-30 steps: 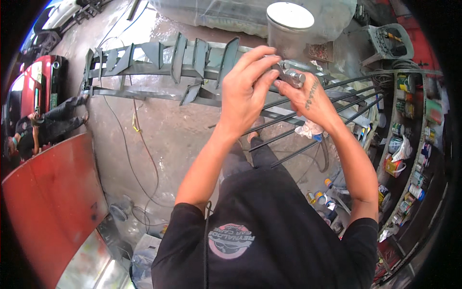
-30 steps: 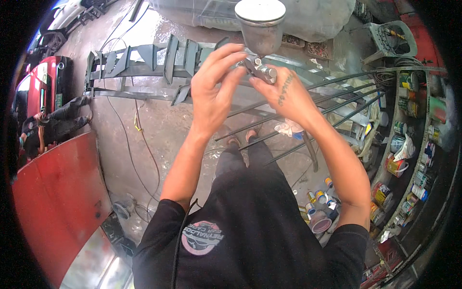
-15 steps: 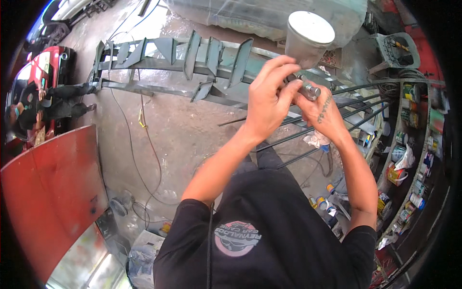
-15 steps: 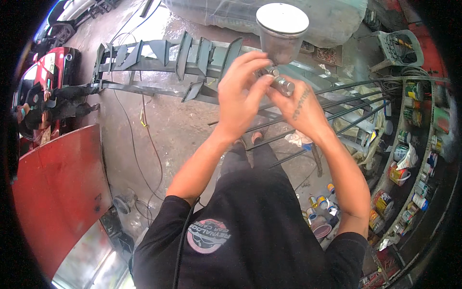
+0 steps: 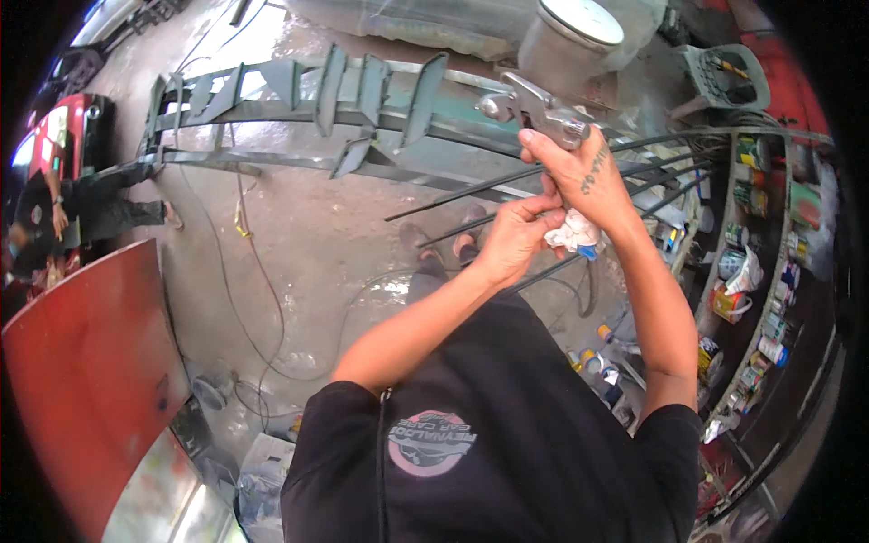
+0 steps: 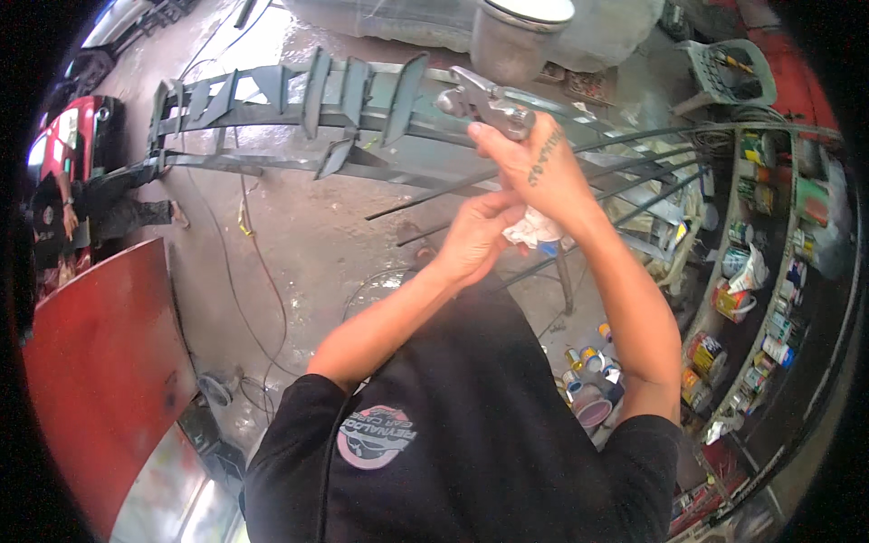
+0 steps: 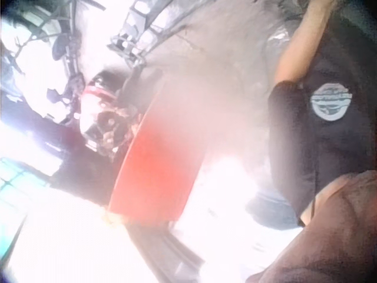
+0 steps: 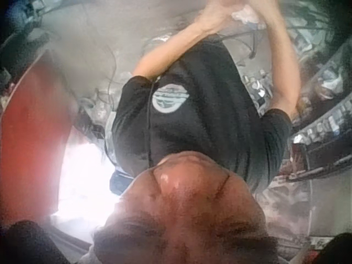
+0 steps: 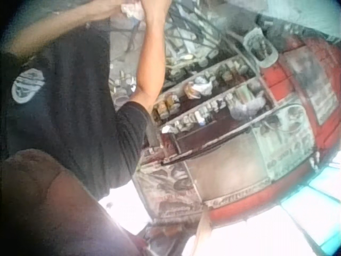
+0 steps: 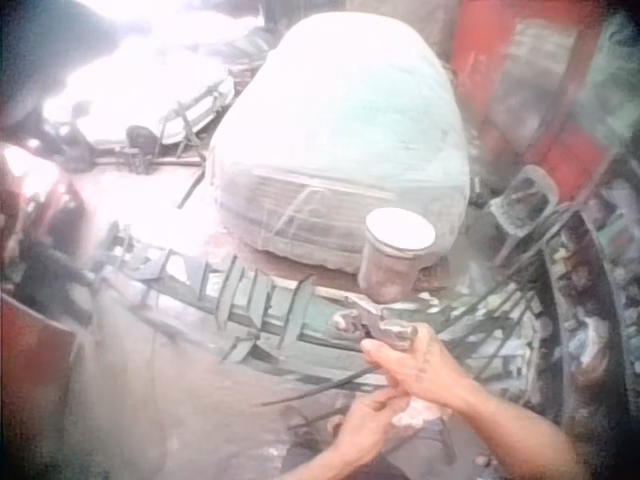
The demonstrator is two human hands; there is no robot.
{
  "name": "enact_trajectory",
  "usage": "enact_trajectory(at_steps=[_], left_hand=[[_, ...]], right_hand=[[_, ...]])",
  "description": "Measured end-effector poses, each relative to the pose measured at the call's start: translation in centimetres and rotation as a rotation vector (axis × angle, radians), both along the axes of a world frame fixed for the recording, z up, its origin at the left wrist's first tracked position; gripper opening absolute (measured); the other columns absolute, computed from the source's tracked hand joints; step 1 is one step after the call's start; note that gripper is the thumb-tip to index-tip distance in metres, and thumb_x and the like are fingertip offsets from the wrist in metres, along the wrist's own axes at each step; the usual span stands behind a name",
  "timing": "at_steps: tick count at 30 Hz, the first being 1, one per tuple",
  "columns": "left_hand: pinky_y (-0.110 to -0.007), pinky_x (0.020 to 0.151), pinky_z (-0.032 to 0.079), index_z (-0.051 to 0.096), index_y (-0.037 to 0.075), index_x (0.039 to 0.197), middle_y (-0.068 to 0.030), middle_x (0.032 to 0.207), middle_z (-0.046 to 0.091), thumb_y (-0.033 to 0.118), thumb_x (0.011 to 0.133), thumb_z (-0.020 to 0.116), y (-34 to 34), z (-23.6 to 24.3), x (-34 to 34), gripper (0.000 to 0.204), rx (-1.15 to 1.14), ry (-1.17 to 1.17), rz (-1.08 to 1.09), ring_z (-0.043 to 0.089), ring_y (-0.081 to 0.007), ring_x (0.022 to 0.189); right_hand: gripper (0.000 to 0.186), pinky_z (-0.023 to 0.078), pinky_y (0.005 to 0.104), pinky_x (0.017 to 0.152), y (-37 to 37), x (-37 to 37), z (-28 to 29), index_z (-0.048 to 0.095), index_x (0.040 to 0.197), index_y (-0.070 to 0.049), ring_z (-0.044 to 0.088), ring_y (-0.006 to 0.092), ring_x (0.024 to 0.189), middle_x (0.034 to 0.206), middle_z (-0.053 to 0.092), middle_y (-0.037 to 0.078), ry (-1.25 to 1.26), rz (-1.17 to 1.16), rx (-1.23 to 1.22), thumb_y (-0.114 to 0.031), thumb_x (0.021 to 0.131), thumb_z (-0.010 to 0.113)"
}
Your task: The person prepares long metal rods and then uses a spray gun to apply a green coating to a metal bumper frame and the rods.
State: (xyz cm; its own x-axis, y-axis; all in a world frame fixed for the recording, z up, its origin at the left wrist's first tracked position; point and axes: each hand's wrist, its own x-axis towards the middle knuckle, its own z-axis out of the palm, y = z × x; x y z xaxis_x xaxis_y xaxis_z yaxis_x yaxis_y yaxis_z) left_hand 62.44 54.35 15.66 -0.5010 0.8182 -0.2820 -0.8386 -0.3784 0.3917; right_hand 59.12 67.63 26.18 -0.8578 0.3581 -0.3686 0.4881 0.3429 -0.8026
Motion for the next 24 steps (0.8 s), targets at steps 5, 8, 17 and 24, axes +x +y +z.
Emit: enact_trajectory(at_steps=[5, 8, 17, 24], left_hand=[[-0.032, 0.061, 0.058, 0.07, 0.001, 0.115, -0.0042, 0.1, 0.071, 0.011, 0.099, 0.067, -0.3, -1.0, 0.2, 0.019, 0.009, -0.008, -0.002, 0.068, -0.0138, 0.084], [-0.032, 0.065, 0.057, 0.069, 0.0, 0.121, -0.0066, 0.104, 0.073, 0.01, 0.098, 0.066, -0.6, -1.6, 0.0, 0.025, 0.008, 0.042, 0.015, 0.07, -0.0157, 0.087], [-0.031, 0.062, 0.052, 0.071, 0.0, 0.113, -0.0073, 0.1, 0.073, 0.005, 0.095, 0.064, -0.9, -1.7, 1.1, 0.02, -0.141, 0.031, 0.091, 0.068, -0.0154, 0.082], [-0.028, 0.06, 0.052, 0.071, -0.002, 0.114, -0.005, 0.097, 0.072, 0.004, 0.098, 0.064, -0.9, -2.6, 2.2, 0.019, -0.117, -0.024, 0.153, 0.066, -0.0127, 0.079]], right_hand=[[0.044, 0.048, 0.0342, 0.057, -0.4, -0.3, 0.0, 0.07, 0.09, 0.004, 0.058, 0.0151, 0.058, 0.076, 0.071, 0.01, -0.002, 0.004, -0.049, -0.04, 0.089, 0.072], [0.042, 0.047, 0.0353, 0.057, -1.0, -0.8, -0.4, 0.069, 0.089, 0.004, 0.056, 0.0161, 0.057, 0.07, 0.067, 0.01, 0.011, 0.028, -0.032, -0.038, 0.09, 0.071], [0.041, 0.047, 0.0396, 0.063, -1.7, -0.8, -2.2, 0.069, 0.102, 0.004, 0.055, 0.0203, 0.06, 0.064, 0.059, 0.011, -0.039, 0.121, 0.035, -0.035, 0.092, 0.069], [0.04, 0.047, 0.041, 0.064, -2.2, -0.9, -2.4, 0.068, 0.106, 0.006, 0.051, 0.0219, 0.062, 0.066, 0.059, 0.014, -0.054, 0.179, 0.033, -0.031, 0.092, 0.068]])
